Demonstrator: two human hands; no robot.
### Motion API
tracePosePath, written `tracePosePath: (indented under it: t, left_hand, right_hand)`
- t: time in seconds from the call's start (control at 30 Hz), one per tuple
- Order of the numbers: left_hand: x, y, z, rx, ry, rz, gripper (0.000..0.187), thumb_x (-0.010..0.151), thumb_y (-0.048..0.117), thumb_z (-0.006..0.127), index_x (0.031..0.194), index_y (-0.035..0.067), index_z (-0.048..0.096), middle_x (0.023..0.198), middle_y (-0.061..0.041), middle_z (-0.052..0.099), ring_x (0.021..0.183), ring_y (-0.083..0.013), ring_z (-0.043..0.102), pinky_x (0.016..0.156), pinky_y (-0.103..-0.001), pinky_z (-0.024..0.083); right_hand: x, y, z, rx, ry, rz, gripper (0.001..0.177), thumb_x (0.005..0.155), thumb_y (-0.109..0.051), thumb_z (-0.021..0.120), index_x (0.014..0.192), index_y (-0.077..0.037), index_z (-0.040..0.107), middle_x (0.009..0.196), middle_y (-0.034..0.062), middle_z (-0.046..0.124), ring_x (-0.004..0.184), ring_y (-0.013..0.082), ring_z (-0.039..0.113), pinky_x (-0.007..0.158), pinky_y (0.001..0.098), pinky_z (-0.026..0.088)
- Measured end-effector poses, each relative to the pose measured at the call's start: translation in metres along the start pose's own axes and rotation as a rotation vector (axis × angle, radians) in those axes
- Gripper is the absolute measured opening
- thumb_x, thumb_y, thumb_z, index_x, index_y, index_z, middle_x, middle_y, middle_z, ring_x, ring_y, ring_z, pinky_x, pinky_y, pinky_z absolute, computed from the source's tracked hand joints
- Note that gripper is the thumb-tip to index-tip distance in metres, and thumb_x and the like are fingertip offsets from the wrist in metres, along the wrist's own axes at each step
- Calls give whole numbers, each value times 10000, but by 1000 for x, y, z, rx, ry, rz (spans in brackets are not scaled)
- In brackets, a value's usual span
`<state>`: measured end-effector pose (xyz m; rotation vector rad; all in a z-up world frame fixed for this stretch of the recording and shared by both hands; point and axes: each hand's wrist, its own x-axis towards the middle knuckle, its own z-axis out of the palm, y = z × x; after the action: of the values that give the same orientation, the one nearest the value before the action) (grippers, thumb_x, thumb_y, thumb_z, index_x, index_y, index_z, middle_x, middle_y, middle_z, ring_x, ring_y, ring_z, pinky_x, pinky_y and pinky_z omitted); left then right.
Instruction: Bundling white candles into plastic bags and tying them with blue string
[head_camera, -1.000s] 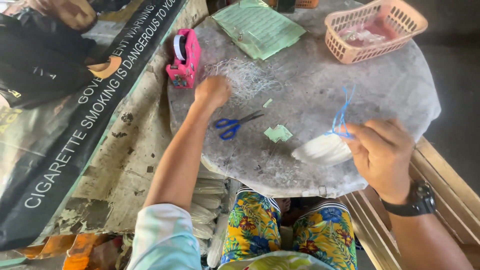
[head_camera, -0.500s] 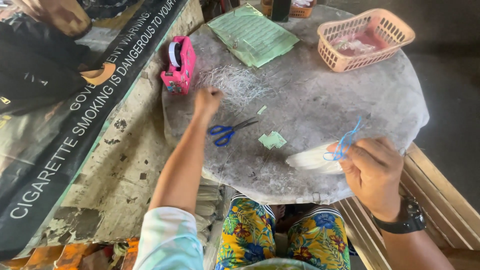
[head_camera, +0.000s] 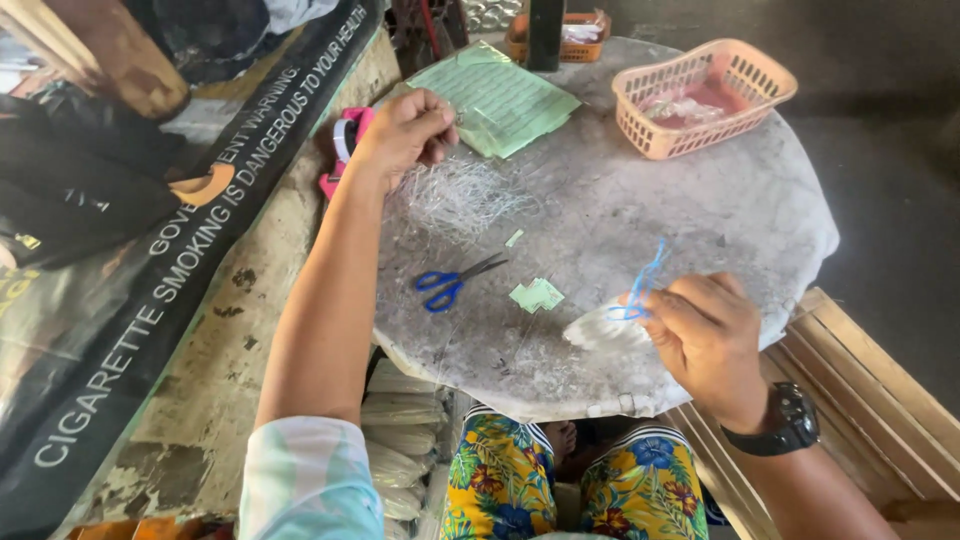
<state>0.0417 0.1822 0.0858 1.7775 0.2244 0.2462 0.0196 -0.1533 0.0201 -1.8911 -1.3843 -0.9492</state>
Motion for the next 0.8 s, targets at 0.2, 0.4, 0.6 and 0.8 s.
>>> tracePosePath:
  t: [0.2,0.4,0.6,0.8]
  left_hand:
    - [5,8,52,353,-476,398,102,800,126,510,856,46,541,563,-64,561,430,-102,485,394,-205,391]
    - [-41,62,122,909,-589,666,117,764,209,536,796,115,596,679,-103,635,703,-335,610,632,-433,471]
    - [-68,87,138,1008,-555,768,76,762,223,557,771,157,592,636,-66,622,644,-309,621,565,-416,486]
    - [-53,67,128,959,-511,684,100,770,240,554,775,142,571,688,-103,622,725,-357,606,605,-468,480]
  right_hand:
    - [17,-9,1,87,152,-6,186,842,-211,540,773,-58,620,837,96,501,768,303,500,634,347,410]
    - [33,-13,-2,203,117,75,187,859,-152,531,754,3,537,1201,238,417,1160,483,355,863,429,375]
    - [15,16,10,258,33,171,105,822,-185,572,826,-102,637,945,129,424,832,343,471,699,383,423]
    - [22,11,3,263,11,233,132,808,-199,605,803,-73,646,712,47,362,504,265,451,465,314,387]
